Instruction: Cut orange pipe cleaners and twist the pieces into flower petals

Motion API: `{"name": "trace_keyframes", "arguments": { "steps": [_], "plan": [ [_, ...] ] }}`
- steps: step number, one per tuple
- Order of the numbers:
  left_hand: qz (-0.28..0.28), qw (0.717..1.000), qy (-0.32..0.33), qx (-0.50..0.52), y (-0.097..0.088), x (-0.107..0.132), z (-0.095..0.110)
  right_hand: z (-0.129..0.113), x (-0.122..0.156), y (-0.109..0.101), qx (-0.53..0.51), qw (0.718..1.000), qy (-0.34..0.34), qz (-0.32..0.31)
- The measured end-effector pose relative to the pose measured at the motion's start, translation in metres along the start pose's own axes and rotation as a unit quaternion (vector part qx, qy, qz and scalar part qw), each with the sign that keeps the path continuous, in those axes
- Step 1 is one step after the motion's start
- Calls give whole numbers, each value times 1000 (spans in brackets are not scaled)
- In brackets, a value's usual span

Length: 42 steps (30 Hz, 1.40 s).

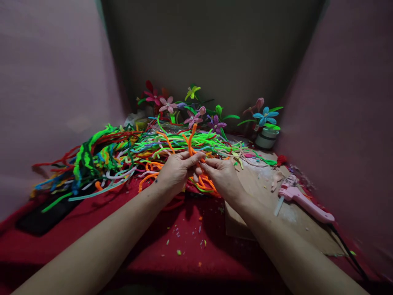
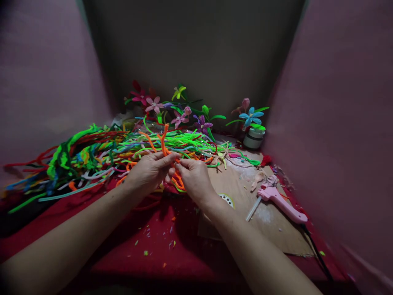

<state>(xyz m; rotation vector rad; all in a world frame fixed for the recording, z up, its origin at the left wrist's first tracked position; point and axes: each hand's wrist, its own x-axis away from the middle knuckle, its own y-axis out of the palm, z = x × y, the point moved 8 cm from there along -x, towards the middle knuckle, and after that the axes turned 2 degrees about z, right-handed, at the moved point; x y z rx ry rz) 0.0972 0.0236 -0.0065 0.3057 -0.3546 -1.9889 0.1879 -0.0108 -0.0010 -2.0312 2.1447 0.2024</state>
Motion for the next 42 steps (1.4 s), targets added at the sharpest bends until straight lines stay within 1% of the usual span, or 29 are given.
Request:
{"name": "trace_keyframes", "arguments": {
  "steps": [1, 3, 5, 7, 9, 11, 12, 14, 17, 20, 23, 26, 30, 32, 34, 36, 39, 40, 42],
  "plan": [
    [6, 1000, 1, 3, -1, 0, 0, 1, 0, 0, -13, 1000, 9, -6],
    [17, 1000, 4, 14, -4, -1, 1, 6, 1, 3, -87, 994, 53, -28],
    [12, 1000, 0, 18, -5, -2, 3, 14, 3, 7, -179, 976, 113, -52],
    [8, 1000, -6, 16, -5, -2, 4, 22, 5, 10, -254, 949, 173, -65],
    [14, 1000, -2, 15, -7, -1, 6, 31, 8, 11, -313, 922, 223, -51],
    [19, 1000, 7, 17, -8, -1, 9, 39, 9, 11, -363, 895, 258, -23],
    [15, 1000, 7, 17, -8, -1, 9, 42, 10, 11, -377, 886, 270, -12],
    [1, 1000, -3, 14, -5, 0, 7, 46, 10, 13, -386, 878, 284, -8],
    [-9, 1000, -5, 1, -2, 1, 6, 46, 10, 16, -383, 882, 274, -20],
    [6, 999, 25, -26, -3, 2, 12, 44, 9, 14, -366, 899, 241, -20],
    [36, 991, 64, -109, -6, 4, 20, 40, 11, 11, -326, 921, 215, -11],
    [43, 981, 74, -175, -8, 6, 25, 31, 12, 10, -260, 945, 198, -33],
    [6, 983, 50, -176, -4, 5, 23, 16, 9, 12, -131, 972, 179, -81],
    [11, 986, 41, -163, -6, 4, 23, 11, 7, 11, -93, 979, 161, -79],
    [34, 987, 42, -148, -10, 3, 25, 9, 5, 10, -71, 985, 148, -62],
    [59, 984, 73, -153, -13, 3, 32, 11, 5, 10, -53, 985, 153, -53],
    [95, 963, 162, -193, -16, 5, 47, 16, 7, 14, -43, 983, 166, -59],
    [105, 957, 183, -200, -17, 6, 51, 17, 8, 16, -44, 983, 167, -64],
    [118, 956, 189, -189, -21, 5, 53, 17, 8, 19, -50, 983, 160, -73]
  ]
}}
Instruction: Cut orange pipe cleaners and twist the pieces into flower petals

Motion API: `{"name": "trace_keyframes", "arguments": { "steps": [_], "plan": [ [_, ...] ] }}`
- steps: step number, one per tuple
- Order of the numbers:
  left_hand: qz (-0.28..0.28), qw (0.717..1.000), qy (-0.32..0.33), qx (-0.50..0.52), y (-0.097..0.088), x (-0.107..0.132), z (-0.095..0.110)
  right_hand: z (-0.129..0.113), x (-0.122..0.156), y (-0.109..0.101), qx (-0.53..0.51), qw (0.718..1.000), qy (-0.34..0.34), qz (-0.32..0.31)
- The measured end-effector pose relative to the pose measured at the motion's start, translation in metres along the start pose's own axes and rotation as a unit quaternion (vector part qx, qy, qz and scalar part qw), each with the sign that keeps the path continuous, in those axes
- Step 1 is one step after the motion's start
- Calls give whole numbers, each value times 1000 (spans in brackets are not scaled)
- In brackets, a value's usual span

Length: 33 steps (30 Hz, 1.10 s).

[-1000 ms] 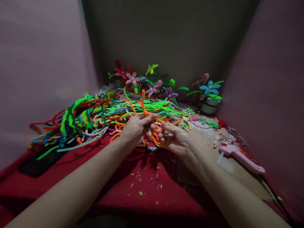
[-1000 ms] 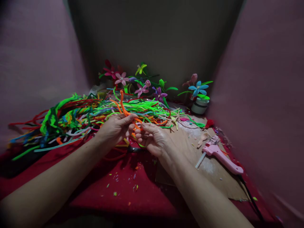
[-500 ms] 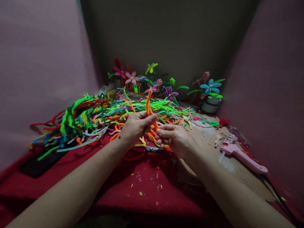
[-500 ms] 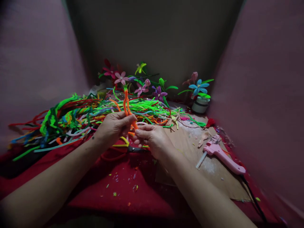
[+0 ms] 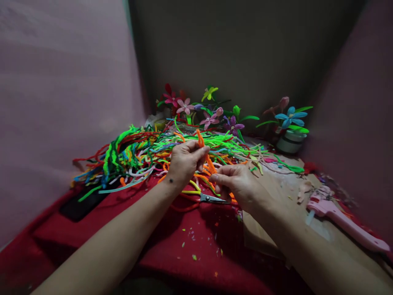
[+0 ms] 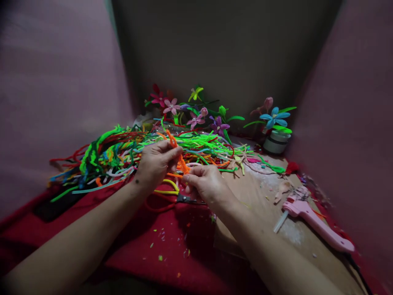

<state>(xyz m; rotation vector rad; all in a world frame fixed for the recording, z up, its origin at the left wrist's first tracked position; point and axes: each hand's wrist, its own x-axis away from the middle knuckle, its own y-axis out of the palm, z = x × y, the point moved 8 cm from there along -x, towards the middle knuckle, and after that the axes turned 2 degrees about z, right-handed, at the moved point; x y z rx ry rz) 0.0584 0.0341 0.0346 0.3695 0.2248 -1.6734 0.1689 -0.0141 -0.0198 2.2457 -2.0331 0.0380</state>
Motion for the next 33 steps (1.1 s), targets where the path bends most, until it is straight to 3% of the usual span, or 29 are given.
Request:
{"name": "trace_keyframes", "arguments": {
  "steps": [6, 9, 11, 14, 19, 24, 29, 33],
  "plan": [
    [12, 983, -80, 166, -7, -6, -10, -4, -2, 5, -26, 999, 2, -27],
    [-52, 965, -135, 218, 1, -4, -18, -12, -5, 3, -32, 999, -19, -24],
    [-108, 958, -176, 201, 9, 1, -26, -12, -7, 2, -43, 999, -19, -21],
    [-152, 961, -179, 146, 14, 6, -32, -4, -10, 3, -63, 997, 0, -40],
    [-125, 967, -184, 127, 12, 7, -42, 1, -13, 3, -109, 990, -9, -88],
    [-136, 970, -184, 87, 15, 9, -48, 7, -20, -8, -163, 986, 20, -31],
    [-88, 978, -174, 74, 12, 7, -45, 14, -18, -3, -195, 976, 66, -63],
    [-85, 978, -175, 74, 12, 8, -45, 16, -17, -9, -170, 983, 49, -39]
  ]
}}
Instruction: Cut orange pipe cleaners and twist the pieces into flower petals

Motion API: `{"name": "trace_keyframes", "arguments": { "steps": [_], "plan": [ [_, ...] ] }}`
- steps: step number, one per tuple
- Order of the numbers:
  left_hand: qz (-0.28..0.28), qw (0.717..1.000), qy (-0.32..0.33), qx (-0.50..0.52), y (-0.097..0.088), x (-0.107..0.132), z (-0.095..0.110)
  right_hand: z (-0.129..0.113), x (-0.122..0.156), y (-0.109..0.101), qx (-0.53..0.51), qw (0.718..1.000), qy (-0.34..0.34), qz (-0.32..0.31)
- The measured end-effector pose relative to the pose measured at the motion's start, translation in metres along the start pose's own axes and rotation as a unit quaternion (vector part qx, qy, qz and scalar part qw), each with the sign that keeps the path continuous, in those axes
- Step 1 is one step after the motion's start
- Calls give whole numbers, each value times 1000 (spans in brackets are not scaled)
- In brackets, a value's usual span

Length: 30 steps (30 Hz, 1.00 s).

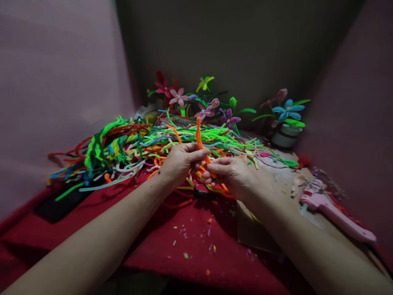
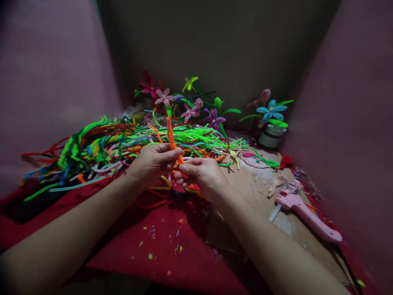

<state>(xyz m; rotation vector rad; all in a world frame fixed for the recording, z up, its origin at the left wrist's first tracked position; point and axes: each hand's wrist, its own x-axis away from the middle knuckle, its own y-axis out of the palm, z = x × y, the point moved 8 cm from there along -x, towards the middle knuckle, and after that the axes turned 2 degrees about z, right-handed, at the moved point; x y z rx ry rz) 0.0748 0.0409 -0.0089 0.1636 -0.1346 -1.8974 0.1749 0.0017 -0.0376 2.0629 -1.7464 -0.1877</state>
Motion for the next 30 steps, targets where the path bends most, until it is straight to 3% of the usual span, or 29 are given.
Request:
{"name": "trace_keyframes", "arguments": {
  "steps": [6, 13, 19, 30],
  "plan": [
    [-32, 999, -19, -31, 7, 4, -2, -2, 3, -2, 26, 998, -56, 0],
    [-24, 1000, 2, -6, 8, 4, 0, 5, 3, 0, -23, 1000, 2, -10],
    [-39, 999, -22, 2, 11, 6, -6, 10, -3, -2, -55, 998, 15, -12],
    [3, 995, 39, -87, 11, 9, 5, -1, 2, -7, -14, 998, -44, 41]
  ]
}}
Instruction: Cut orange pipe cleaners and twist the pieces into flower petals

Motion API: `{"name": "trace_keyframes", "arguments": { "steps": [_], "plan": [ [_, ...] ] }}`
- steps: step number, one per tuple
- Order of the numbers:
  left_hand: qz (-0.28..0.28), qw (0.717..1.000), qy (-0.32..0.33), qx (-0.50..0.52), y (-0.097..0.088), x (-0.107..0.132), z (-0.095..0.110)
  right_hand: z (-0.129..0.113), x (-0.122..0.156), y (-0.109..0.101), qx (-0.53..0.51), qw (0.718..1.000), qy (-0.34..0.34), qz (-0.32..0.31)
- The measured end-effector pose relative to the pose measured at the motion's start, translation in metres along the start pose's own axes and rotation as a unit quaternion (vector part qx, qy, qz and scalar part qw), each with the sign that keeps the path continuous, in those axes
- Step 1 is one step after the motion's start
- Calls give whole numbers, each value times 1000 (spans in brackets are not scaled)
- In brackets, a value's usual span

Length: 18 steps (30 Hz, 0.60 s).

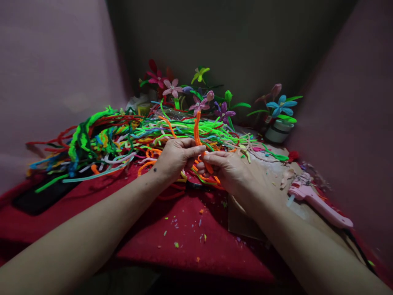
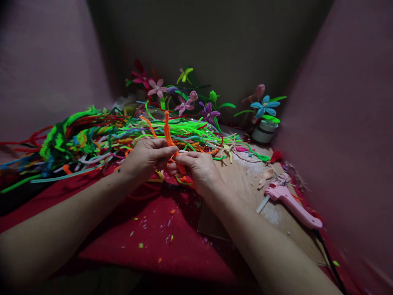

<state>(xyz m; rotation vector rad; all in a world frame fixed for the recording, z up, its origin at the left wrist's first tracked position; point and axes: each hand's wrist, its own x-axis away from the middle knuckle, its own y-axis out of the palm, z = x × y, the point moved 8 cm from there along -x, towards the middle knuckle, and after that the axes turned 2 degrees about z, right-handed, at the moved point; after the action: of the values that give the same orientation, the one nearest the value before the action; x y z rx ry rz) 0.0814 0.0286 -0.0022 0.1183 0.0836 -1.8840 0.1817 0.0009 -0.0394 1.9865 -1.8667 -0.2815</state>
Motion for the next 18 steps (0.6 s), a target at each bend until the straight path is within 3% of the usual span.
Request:
{"name": "trace_keyframes", "arguments": {
  "steps": [7, 13, 15, 18],
  "plan": [
    [15, 988, 52, -143, -3, 5, 19, -7, 3, 0, 21, 999, -29, 22],
    [-49, 987, 99, -118, 2, 6, 21, -7, 3, -1, 1, 999, -30, 11],
    [-48, 980, 139, -132, 2, 6, 24, -7, 3, -2, 7, 1000, -25, 13],
    [-15, 950, 249, -187, -1, 10, 36, -9, 3, -4, 23, 999, -19, 22]
  ]
}}
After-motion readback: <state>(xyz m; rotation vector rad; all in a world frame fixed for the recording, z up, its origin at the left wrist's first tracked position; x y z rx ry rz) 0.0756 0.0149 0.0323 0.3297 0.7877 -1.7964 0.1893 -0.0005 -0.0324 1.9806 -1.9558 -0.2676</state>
